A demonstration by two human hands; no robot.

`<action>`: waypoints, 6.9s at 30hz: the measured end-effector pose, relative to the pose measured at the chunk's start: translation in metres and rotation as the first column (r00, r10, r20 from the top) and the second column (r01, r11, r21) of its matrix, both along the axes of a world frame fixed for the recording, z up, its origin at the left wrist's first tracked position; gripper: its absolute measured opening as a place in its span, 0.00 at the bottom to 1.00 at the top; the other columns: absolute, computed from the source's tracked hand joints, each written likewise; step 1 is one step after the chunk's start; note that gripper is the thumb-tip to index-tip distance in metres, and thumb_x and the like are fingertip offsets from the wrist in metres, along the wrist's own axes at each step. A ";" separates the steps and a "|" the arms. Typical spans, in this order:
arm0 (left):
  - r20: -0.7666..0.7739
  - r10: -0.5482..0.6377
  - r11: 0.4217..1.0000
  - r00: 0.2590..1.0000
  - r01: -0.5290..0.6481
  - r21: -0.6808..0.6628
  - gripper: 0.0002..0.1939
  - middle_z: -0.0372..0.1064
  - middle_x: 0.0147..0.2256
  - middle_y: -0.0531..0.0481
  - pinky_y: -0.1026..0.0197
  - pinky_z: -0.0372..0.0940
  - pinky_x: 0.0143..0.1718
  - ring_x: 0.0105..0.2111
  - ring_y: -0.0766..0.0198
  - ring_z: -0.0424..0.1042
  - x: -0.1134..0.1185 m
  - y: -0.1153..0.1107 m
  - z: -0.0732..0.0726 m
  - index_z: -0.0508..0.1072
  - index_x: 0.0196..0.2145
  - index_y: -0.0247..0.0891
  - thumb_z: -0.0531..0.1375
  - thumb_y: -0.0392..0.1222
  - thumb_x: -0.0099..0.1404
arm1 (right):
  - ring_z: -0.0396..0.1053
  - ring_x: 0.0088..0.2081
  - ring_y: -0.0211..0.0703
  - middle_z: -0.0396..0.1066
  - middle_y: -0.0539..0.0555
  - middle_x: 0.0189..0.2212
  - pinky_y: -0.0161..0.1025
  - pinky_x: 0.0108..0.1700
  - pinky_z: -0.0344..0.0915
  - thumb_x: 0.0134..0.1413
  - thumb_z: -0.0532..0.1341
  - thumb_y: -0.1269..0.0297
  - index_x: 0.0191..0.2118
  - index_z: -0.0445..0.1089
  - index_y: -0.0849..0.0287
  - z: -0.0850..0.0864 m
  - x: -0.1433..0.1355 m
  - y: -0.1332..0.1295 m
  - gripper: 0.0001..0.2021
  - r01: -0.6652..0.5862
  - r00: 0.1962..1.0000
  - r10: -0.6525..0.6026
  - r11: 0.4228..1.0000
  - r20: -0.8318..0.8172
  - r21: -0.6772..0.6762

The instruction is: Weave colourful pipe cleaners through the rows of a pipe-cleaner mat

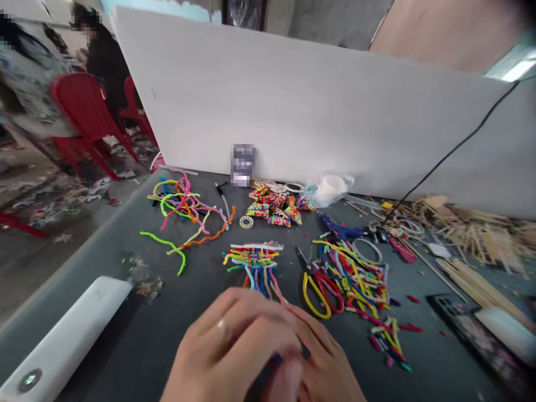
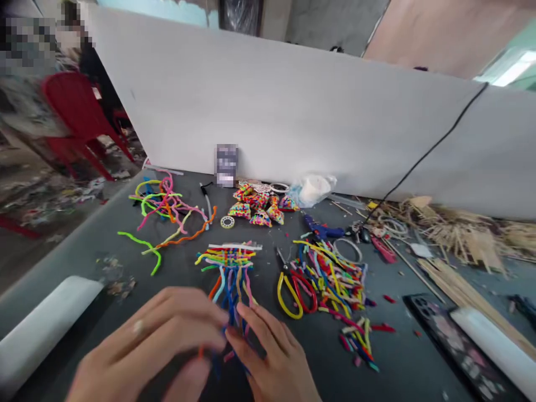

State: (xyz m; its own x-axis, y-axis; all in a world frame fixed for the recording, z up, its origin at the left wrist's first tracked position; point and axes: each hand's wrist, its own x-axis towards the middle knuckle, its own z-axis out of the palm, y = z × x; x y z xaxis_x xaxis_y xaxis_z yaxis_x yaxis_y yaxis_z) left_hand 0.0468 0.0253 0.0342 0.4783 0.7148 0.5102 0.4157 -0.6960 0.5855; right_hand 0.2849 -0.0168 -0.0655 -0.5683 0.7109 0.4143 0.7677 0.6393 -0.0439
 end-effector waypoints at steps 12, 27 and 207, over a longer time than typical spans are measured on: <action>-0.663 0.203 0.979 0.720 -0.152 0.134 0.23 0.75 0.51 0.40 0.58 0.72 0.51 0.54 0.56 0.74 0.056 0.101 -0.063 0.71 0.58 0.33 0.55 0.24 0.67 | 0.70 0.58 0.44 0.72 0.48 0.59 0.37 0.47 0.72 0.63 0.51 0.71 0.58 0.73 0.51 0.006 -0.005 0.011 0.22 -0.081 0.993 0.077 0.996 0.092 0.043; -0.681 0.284 0.952 0.675 -0.117 0.281 0.26 0.67 0.61 0.33 0.51 0.68 0.59 0.61 0.49 0.68 0.071 0.100 -0.145 0.69 0.61 0.28 0.54 0.25 0.66 | 0.72 0.54 0.47 0.76 0.54 0.53 0.45 0.58 0.66 0.72 0.44 0.40 0.59 0.71 0.52 0.062 0.058 0.084 0.29 -0.353 0.922 0.246 0.853 -0.299 -0.385; -0.467 -0.001 0.946 0.884 0.152 0.285 0.26 0.67 0.62 0.36 0.47 0.64 0.63 0.65 0.50 0.63 0.008 0.057 -0.145 0.69 0.59 0.32 0.50 0.25 0.66 | 0.74 0.30 0.41 0.75 0.49 0.29 0.35 0.33 0.68 0.62 0.62 0.59 0.37 0.68 0.55 -0.012 -0.001 0.124 0.06 0.004 0.722 -0.448 0.764 -0.527 -0.645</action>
